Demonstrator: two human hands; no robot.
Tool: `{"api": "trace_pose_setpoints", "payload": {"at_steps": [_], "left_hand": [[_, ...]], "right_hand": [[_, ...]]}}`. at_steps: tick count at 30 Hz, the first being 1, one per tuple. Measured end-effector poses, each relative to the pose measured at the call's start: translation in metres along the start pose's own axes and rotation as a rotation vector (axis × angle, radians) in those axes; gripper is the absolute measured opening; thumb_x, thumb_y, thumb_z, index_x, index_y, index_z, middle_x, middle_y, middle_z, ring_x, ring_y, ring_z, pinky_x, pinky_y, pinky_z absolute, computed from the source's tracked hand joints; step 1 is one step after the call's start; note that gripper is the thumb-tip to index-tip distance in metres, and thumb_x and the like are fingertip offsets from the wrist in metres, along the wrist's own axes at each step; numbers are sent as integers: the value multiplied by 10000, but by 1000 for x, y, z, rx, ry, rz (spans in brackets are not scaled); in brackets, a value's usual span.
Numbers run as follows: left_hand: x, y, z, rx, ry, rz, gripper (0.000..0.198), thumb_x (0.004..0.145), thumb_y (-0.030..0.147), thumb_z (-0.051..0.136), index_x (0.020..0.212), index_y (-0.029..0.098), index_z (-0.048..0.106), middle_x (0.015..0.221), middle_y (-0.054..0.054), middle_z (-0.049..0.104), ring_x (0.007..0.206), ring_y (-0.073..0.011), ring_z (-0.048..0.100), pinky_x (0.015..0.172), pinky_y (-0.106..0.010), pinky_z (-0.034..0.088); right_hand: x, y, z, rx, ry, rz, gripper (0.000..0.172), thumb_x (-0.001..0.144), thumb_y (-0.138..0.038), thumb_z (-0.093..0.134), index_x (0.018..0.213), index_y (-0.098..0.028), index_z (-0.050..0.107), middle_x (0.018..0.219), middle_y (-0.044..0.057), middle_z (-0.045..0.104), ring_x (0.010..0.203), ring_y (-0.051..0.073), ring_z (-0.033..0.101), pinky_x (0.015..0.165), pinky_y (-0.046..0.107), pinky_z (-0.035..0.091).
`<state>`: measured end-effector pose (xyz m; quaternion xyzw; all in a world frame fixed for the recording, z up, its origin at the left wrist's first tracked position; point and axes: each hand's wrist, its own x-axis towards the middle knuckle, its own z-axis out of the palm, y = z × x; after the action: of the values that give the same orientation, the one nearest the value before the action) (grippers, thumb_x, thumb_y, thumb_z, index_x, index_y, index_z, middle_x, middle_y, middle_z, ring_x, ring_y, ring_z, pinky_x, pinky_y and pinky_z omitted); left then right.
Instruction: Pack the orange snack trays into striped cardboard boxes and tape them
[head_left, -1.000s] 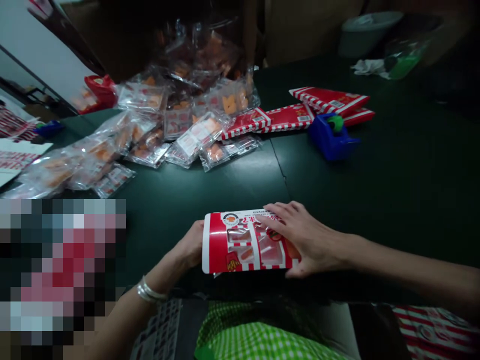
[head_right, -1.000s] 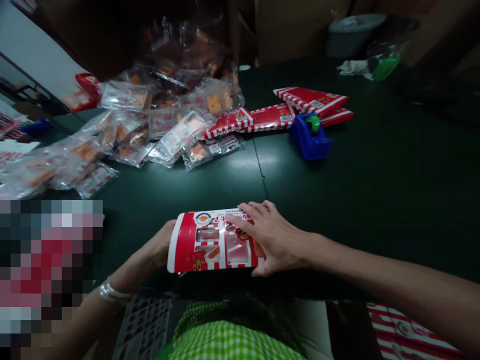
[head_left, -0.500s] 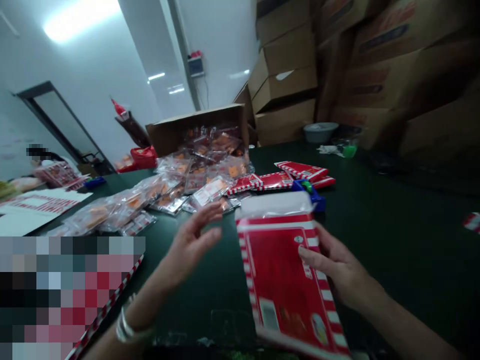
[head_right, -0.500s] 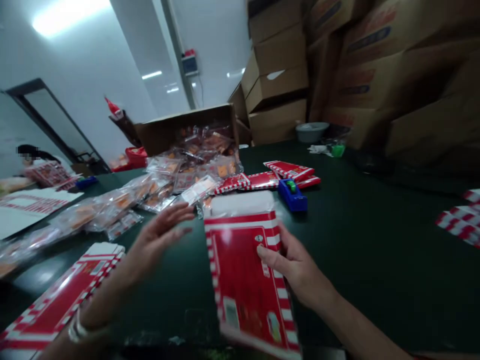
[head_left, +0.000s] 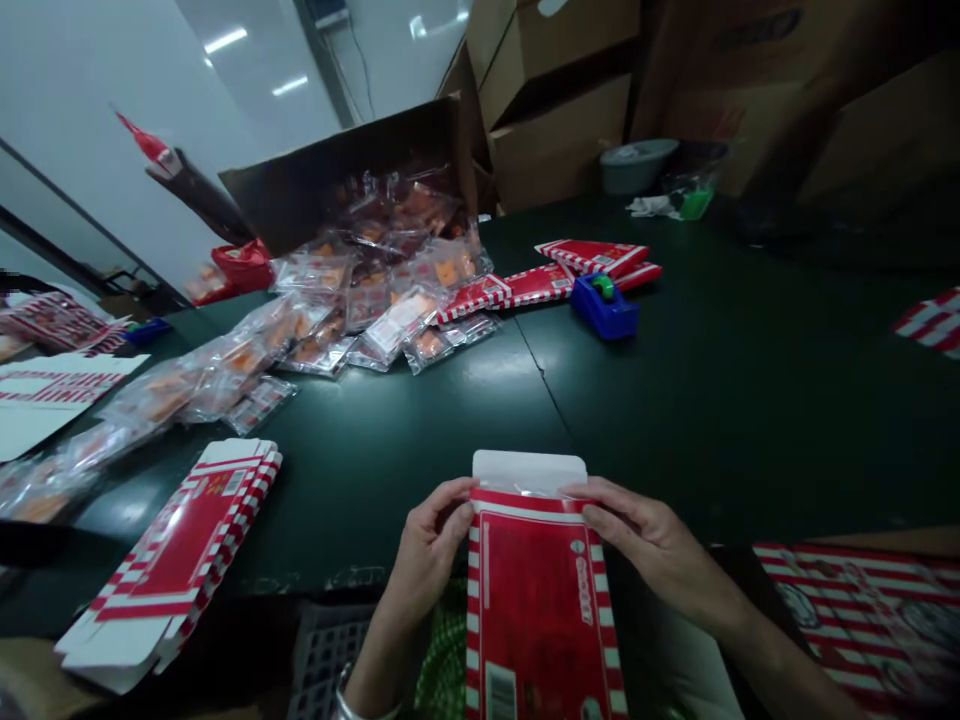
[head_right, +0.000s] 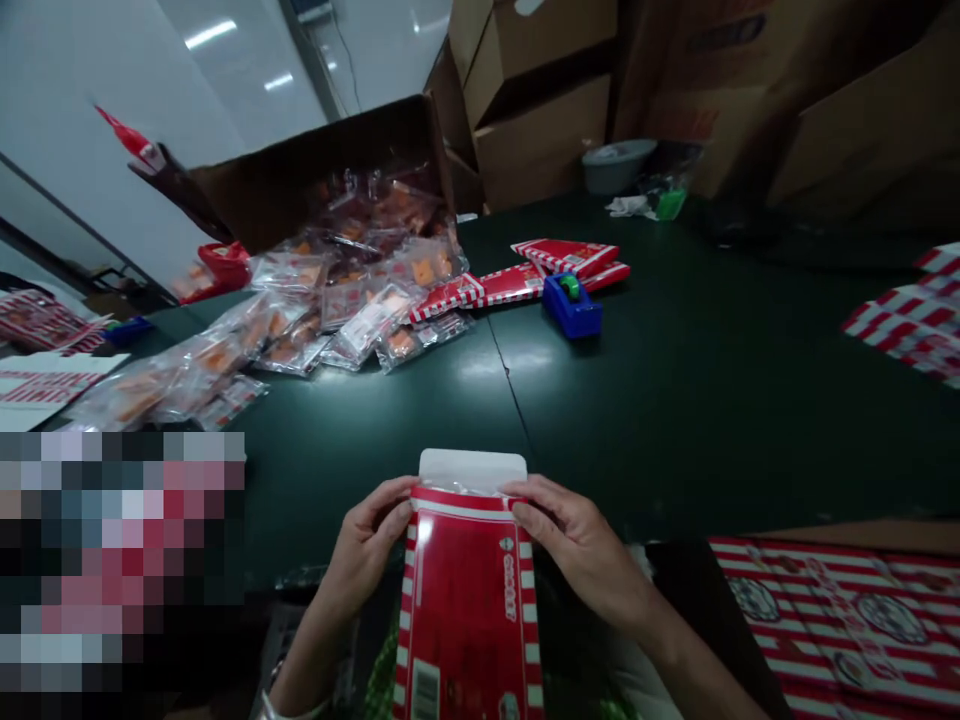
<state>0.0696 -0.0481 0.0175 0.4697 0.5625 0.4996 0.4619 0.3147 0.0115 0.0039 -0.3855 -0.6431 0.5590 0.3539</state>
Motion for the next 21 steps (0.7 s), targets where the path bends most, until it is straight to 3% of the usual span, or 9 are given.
{"api": "trace_pose_setpoints", "payload": {"at_steps": [4, 7, 10, 13, 16, 21], "left_hand": [[4, -7, -6, 46, 41, -24, 135, 804, 289, 682, 749, 166, 685, 765, 3, 672, 718, -122, 572, 677, -213, 448], [12, -12, -8, -13, 72, -43, 147, 748, 265, 694, 695, 169, 596, 775, 6, 648, 696, -121, 564, 679, -234, 453], [14, -12, -12, -2, 47, -36, 91, 771, 228, 638, 846, 188, 606, 797, 12, 626, 720, -128, 570, 696, -247, 452], [10, -8, -17, 44, -37, -1, 58, 780, 195, 611, 811, 165, 648, 816, -15, 624, 784, -148, 569, 737, -258, 436], [6, -5, -15, 47, -115, -14, 126, 811, 253, 609, 774, 147, 665, 845, -43, 637, 829, -169, 568, 768, -277, 429], [12, 5, -7, 60, -60, -122, 166, 719, 267, 725, 697, 158, 602, 676, 27, 562, 638, -109, 474, 609, -230, 369]], "right_hand": [[3, 3, 12, -149, 137, -79, 260, 881, -410, 579, 812, -213, 735, 998, 68, 719, 939, 227, 665, 827, 312, 525], [10, 7, 19, -76, 204, -17, 184, 845, -376, 629, 936, -220, 664, 868, 37, 715, 796, 198, 669, 680, 282, 536], [15, 5, 19, -73, 90, -35, 224, 868, -333, 615, 1075, -249, 625, 933, 21, 705, 831, 178, 666, 705, 269, 525], [14, -2, 15, -144, -63, -108, 162, 915, -340, 563, 902, -238, 689, 954, 19, 688, 883, 166, 645, 782, 267, 488], [12, -10, 14, -101, -71, -26, 216, 904, -387, 575, 833, -225, 699, 944, 21, 685, 882, 165, 637, 787, 265, 477], [20, -24, 15, -51, -91, 127, 182, 763, -358, 690, 706, -195, 634, 882, 37, 680, 814, 185, 640, 698, 279, 499]]}}
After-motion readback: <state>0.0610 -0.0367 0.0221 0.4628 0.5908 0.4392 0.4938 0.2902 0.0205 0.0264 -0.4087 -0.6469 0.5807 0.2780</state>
